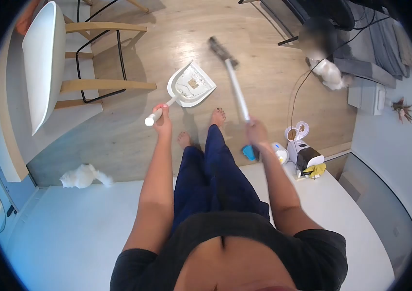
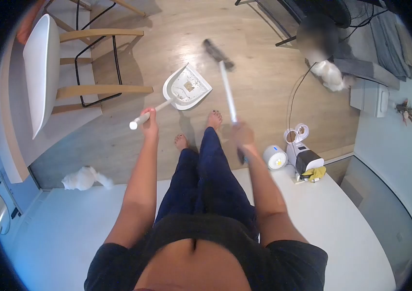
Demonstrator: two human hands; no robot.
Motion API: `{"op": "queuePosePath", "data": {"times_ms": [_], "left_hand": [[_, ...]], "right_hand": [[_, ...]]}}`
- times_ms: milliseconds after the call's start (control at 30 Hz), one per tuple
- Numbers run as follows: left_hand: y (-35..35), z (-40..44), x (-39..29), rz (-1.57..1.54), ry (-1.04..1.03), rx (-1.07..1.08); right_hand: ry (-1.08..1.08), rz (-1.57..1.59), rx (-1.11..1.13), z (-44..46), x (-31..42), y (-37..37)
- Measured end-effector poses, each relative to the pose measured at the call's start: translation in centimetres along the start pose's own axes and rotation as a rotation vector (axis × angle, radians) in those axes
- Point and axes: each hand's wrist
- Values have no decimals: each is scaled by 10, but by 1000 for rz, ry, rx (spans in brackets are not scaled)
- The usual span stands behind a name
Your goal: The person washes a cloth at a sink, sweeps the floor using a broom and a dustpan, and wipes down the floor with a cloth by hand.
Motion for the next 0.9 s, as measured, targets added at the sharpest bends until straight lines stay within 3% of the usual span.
{"op": "queuePosePath", "data": {"times_ms": [133,200,333,500,567,700,767,833,900], "left_hand": [[18,-18,7,-157,42,-104],[27,-31,-2,-170,102,-133],[32,-41,-2,-184,198,-255],[25,-34,4,-185,179,-353],[24,-32,7,-198,164,-394],[33,-22,12,-82,223,-375],[38,-23,14,-68,273,-354],[44,-23,11,-14,268,-265],[50,-22,24,19,229,-229]], "right_hand": [[-112,187,-17,106,28,54],[-51,30,-136,184,15,48],[-136,-48,-68,222,91,42],[4,-23,31,172,153,-10],[207,-234,-4,147,153,-31],[325,-308,209,84,123,-39],[285,-302,304,41,107,-27],[379,-273,314,18,62,-23],[173,-130,385,-16,57,10]]}}
Point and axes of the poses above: each hand's wrist, its own z-axis towards the middle knuckle, its own y-axis out of the back of the hand, x = y × z, and after that the axes turned 2 degrees about -z, right-handed
